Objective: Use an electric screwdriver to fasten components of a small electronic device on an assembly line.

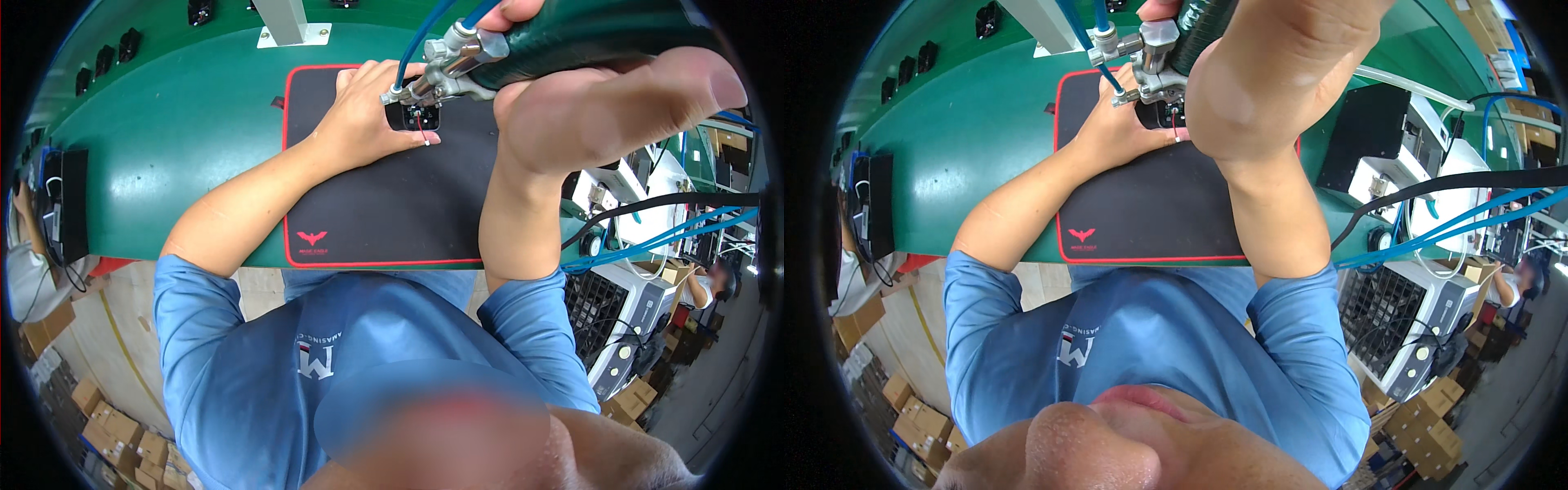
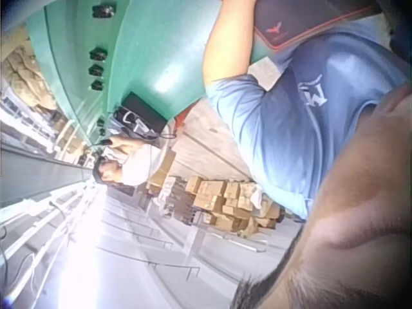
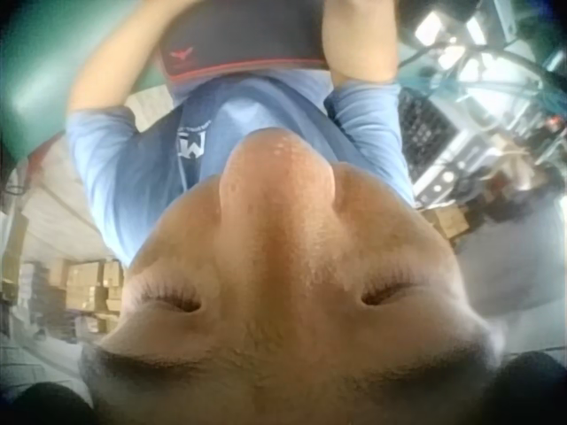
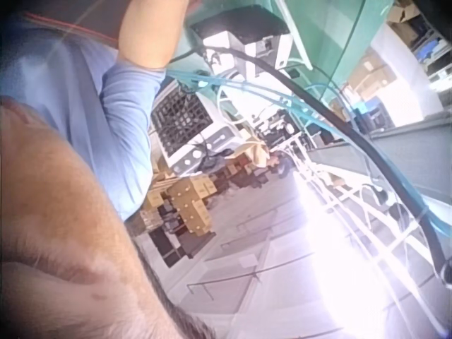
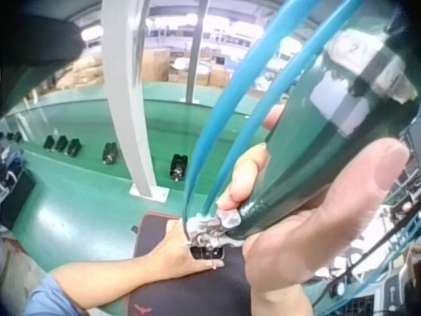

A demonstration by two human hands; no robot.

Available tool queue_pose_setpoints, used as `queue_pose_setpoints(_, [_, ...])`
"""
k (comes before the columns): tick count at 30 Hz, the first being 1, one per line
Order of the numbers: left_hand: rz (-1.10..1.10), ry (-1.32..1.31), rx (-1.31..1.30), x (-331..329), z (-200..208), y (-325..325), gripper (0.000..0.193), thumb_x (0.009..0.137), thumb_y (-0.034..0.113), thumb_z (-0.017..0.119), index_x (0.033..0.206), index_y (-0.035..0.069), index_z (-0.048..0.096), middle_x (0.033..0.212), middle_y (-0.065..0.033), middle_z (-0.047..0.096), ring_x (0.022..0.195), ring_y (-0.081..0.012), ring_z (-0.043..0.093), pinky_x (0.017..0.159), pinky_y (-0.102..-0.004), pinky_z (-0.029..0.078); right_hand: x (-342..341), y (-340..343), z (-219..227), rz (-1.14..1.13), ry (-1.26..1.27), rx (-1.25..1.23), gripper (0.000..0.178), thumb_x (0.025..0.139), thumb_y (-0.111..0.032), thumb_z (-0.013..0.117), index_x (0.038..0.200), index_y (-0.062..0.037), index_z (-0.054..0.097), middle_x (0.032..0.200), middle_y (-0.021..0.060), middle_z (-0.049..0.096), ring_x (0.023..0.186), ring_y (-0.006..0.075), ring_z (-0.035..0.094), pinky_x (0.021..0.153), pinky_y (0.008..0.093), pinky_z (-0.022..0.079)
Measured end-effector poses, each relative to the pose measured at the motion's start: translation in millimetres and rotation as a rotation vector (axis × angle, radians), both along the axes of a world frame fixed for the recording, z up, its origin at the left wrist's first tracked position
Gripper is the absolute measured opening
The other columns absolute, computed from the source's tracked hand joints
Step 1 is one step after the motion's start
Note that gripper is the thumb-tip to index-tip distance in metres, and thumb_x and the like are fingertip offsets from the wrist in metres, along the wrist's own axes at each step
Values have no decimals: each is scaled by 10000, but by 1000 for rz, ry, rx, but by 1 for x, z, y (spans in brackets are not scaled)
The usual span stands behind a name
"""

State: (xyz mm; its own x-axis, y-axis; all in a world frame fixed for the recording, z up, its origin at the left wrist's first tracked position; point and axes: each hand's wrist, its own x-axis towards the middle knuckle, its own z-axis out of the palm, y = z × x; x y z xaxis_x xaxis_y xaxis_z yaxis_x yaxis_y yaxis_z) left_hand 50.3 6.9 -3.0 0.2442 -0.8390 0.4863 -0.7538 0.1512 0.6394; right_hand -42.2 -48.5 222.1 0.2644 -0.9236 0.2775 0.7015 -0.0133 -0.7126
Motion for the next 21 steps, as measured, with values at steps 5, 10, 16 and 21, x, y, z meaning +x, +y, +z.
queue_pose_setpoints(5, [-6, 16, -24, 1, 0, 0, 872, 654, 394, 960, 1365, 87, 558, 1181, -75, 629, 1138, -289, 565, 957, -449, 359, 2, -1, -5, -9, 31, -35, 954, 956, -837, 291, 1103, 64, 569, 857, 148, 616, 508, 216, 554, 443, 295, 470])
queue_pose_setpoints(10, [-1, -14, 17, 2, 1, 3, 880, 648, 399, 962, 1362, 82, 557, 1172, -76, 630, 1120, -295, 568, 945, -444, 365, 5, -4, -12, -9, 54, -69, 960, 950, -845, 287, 1106, 59, 567, 873, 148, 615, 513, 215, 555, 447, 299, 472])
queue_pose_setpoints(16, [-18, 79, 1, 0, 1, 2, 870, 657, 399, 959, 1362, 82, 560, 1175, -77, 630, 1127, -294, 564, 966, -442, 363, 3, -9, -17, -30, 86, -115, 966, 944, -855, 281, 1111, 53, 565, 891, 148, 613, 520, 214, 555, 452, 303, 473])
queue_pose_setpoints(21, [-12, 109, -11, -2, 2, 3, 851, 661, 382, 961, 1352, 78, 567, 1166, -78, 631, 1121, -297, 567, 978, -445, 363, 5, -12, -23, -40, 110, -152, 971, 938, -864, 277, 1115, 48, 563, 907, 148, 611, 526, 213, 555, 456, 307, 475])
